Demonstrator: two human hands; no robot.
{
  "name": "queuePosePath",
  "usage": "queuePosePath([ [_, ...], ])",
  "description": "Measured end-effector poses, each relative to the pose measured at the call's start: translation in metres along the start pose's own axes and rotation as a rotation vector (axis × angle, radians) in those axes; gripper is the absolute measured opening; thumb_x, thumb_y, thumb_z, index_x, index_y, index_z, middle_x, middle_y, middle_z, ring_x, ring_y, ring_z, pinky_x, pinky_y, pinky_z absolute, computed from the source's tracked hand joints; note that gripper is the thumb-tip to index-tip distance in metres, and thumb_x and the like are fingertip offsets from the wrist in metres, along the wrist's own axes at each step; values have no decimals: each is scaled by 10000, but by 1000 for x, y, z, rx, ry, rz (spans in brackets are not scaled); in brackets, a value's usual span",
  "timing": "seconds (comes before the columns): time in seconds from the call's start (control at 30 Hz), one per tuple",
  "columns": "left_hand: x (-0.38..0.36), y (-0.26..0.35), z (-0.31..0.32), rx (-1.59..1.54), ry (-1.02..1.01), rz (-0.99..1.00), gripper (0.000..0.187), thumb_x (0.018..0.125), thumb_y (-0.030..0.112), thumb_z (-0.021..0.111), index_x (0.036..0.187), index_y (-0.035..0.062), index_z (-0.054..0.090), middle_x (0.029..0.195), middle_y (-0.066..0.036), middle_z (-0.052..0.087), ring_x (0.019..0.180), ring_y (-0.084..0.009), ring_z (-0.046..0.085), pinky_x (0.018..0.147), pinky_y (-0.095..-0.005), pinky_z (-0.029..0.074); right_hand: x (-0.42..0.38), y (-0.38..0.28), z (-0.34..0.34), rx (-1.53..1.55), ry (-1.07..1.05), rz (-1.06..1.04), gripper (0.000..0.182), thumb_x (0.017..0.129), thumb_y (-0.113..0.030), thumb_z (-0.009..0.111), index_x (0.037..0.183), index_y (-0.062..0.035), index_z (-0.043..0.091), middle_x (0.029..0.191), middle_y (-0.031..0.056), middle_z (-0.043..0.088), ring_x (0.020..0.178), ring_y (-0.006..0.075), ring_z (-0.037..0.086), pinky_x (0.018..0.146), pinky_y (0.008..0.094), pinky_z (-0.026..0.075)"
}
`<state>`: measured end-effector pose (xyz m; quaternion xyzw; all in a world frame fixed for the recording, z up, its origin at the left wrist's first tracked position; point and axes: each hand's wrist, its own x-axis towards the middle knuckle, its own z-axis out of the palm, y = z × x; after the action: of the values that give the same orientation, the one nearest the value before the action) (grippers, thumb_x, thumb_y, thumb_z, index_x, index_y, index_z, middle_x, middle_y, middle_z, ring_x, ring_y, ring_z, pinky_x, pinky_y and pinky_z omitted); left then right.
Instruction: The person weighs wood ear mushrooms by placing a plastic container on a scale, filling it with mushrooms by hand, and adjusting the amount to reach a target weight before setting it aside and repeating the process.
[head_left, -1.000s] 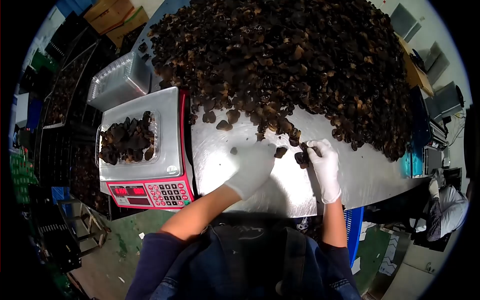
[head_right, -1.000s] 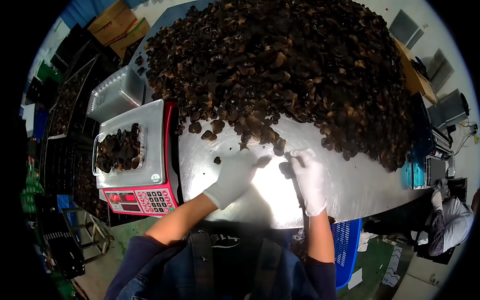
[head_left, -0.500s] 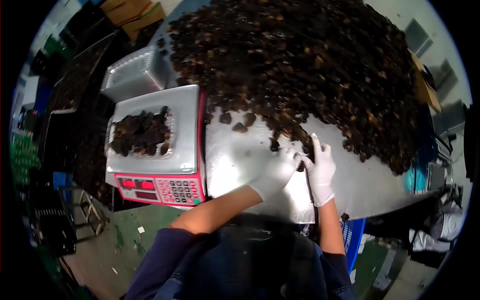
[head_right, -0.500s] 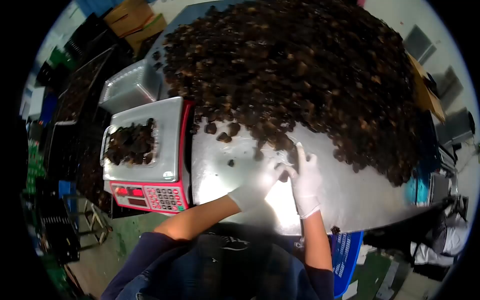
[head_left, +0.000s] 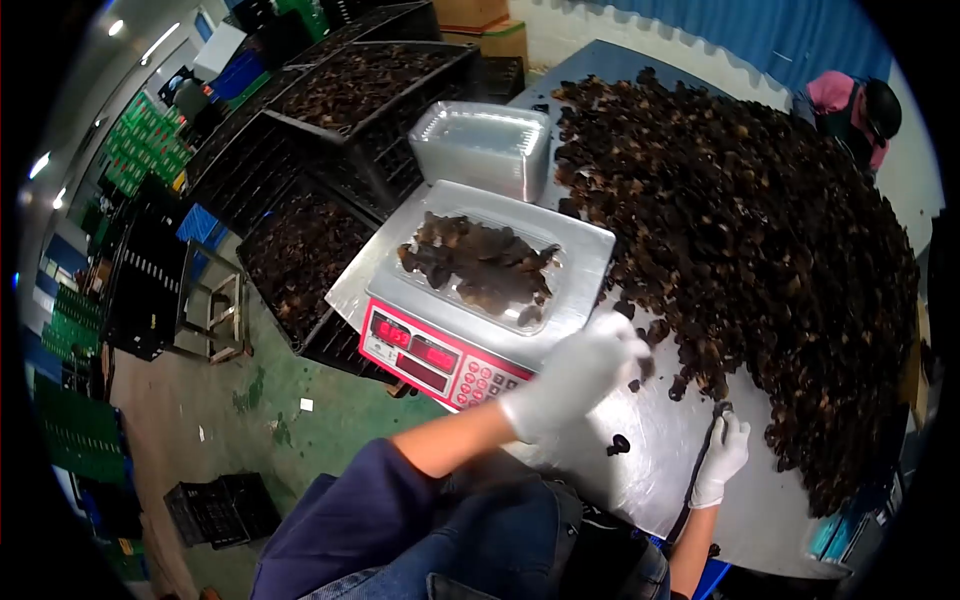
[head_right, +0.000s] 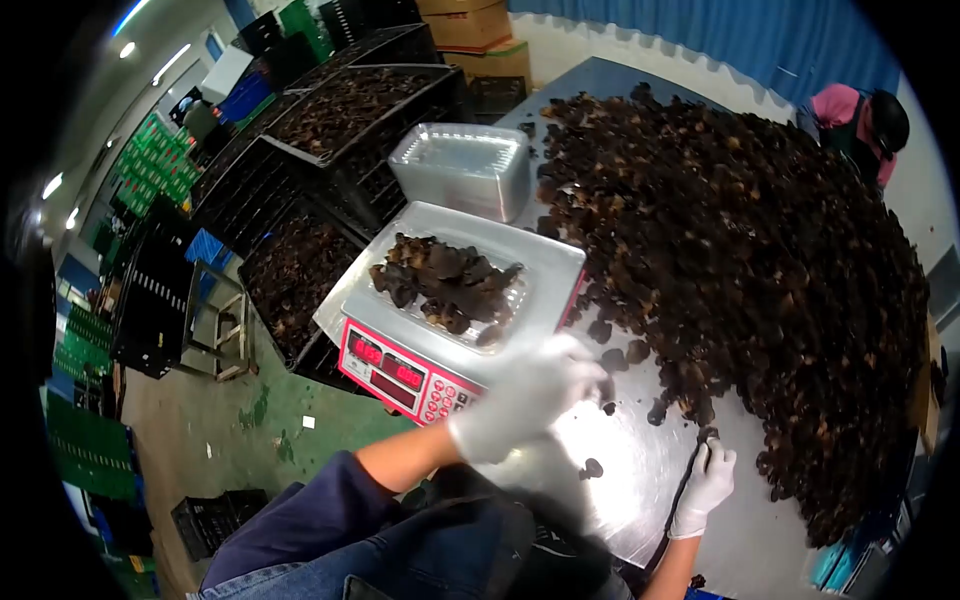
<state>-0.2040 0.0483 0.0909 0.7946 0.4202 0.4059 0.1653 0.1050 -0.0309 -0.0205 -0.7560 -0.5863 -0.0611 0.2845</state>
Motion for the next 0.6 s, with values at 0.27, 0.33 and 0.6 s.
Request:
queuePosePath([
  [0.27, -30, -108, -148, 315, 341, -360, 277, 813, -1, 626, 1076, 49, 696, 1105, -114, 652, 1019, -288, 624, 907, -361, 509, 18, -46, 9, 540, 37, 133, 72, 907, 17, 630, 969, 26, 666, 899, 33, 584, 803, 118, 554, 716, 250, 452],
  [0.33, -32, -113, -152, 386, 300, -318, 326, 828, 16, 608, 1142, 58, 682, 1129, -117, 654, 1046, -303, 612, 920, -378, 498, 45, -120, 0, 777, 7, 87, 87, 893, 44, 629, 966, 23, 671, 920, 44, 592, 812, 117, 560, 726, 244, 458],
  [0.6, -44, -117, -166, 64, 313, -449, 615, 886, 51, 525, 1486, 34, 390, 1400, -225, 511, 1279, -341, 517, 1098, -404, 387, 102, -323, 8, 718, -353, -526, 216, 813, -27, 725, 1028, -27, 703, 990, 93, 653, 874, 208, 658, 778, 276, 499],
])
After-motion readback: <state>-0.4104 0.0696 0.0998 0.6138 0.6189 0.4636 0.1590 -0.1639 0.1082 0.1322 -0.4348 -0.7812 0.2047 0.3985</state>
